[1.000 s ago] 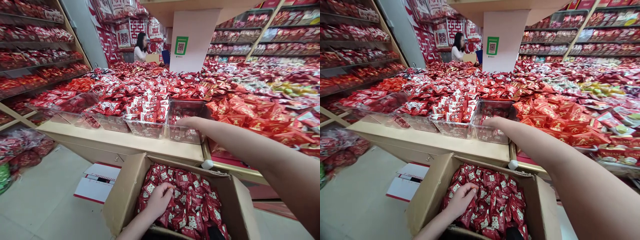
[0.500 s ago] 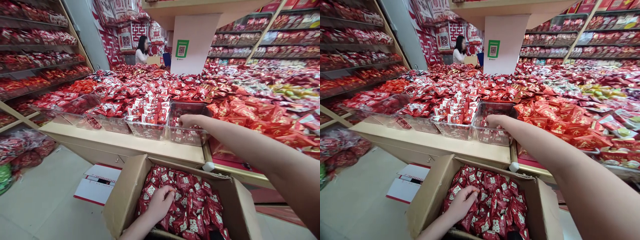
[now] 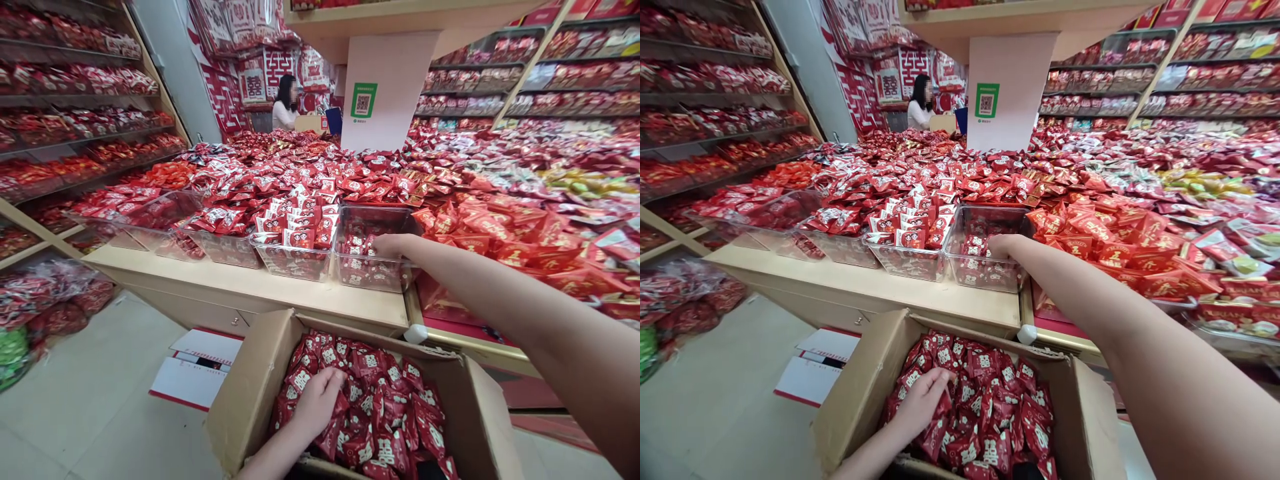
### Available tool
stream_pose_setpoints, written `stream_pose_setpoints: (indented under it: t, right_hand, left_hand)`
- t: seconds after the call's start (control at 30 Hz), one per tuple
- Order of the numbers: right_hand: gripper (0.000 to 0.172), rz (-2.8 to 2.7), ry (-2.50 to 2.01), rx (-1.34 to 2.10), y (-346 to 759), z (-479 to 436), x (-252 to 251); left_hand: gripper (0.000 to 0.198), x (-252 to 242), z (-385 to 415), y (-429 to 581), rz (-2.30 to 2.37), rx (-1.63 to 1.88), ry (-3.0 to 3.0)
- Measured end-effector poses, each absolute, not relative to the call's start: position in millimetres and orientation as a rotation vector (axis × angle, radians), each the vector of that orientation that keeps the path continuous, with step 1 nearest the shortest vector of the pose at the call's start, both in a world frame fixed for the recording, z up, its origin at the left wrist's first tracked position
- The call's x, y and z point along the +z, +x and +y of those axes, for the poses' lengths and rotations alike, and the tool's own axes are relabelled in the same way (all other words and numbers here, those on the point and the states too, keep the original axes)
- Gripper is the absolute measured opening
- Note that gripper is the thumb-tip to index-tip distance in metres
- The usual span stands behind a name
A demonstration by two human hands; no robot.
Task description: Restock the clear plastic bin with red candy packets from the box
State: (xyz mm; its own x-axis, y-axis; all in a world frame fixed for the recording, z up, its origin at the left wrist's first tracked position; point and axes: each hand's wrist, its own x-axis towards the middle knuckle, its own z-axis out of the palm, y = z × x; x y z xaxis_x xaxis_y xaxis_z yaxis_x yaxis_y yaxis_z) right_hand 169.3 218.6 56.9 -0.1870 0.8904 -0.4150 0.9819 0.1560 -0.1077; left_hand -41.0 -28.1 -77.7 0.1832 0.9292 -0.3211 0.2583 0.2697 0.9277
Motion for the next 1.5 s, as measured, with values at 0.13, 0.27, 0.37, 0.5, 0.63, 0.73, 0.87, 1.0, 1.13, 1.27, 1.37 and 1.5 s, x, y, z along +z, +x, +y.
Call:
stream_pose_setpoints:
  t: [0.13,0.27,0.37,0.5,0.63,0.73,0.87,1.0,1.13,1.27,1.37,1.5]
  right_hand:
    - [0.021,2.514,1.780,-0.170,163.6,193.6,101.9]
    - [0.023,2.984,1.840,-0.486,146.5,102.0,108.0]
    - [0.027,2.903,1.766,-1.215,134.9,27.0,60.1]
    - [0.038,2.779,1.879,-1.784,132.2,-20.4,-2.4]
    - [0.030,2.499,2.292,-2.215,143.2,-23.8,-13.5]
    - [0.026,2.252,2.496,-2.530,150.2,-24.1,-7.8]
    - [0.027,2.264,2.458,-2.606,150.3,-29.9,-6.8]
    - [0.032,2.427,2.209,-2.540,149.4,-33.3,-9.9]
    - [0.039,2.623,2.043,-2.160,151.5,-32.4,-9.4]
    - [0.034,2.731,2.247,-1.797,150.3,-32.5,0.9]
    - [0.053,3.051,1.931,-1.503,149.8,-33.3,16.8]
    - [0.056,3.310,1.360,-1.341,149.0,-31.8,36.2]
  left_hand:
    - [0.026,-68.2,-23.2,-45.9,1.278,0.816,0.610]
    - [0.031,-45.3,-18.0,-44.2,1.090,0.858,0.375]
    - [0.033,-24.8,-14.7,-29.7,0.954,1.040,0.481]
    - [0.032,-8.3,-11.0,-4.1,0.918,1.140,0.736]
    - [0.031,-2.3,-12.1,7.1,0.881,1.138,0.767]
    - [0.033,-0.2,-15.6,6.0,0.856,0.941,0.864]
    - [0.027,-4.8,-15.6,0.9,0.906,0.831,0.943]
    - [0.022,-14.4,-11.8,-7.0,1.025,0.863,1.085]
    - [0.022,-17.1,-13.4,-10.6,1.055,0.844,1.162]
    - [0.027,-9.3,-17.4,-8.1,0.843,1.003,0.816]
    - [0.028,-1.4,-17.7,-9.6,0.688,0.962,0.562]
    - [0.019,6.4,-22.0,-12.1,0.661,0.780,0.336]
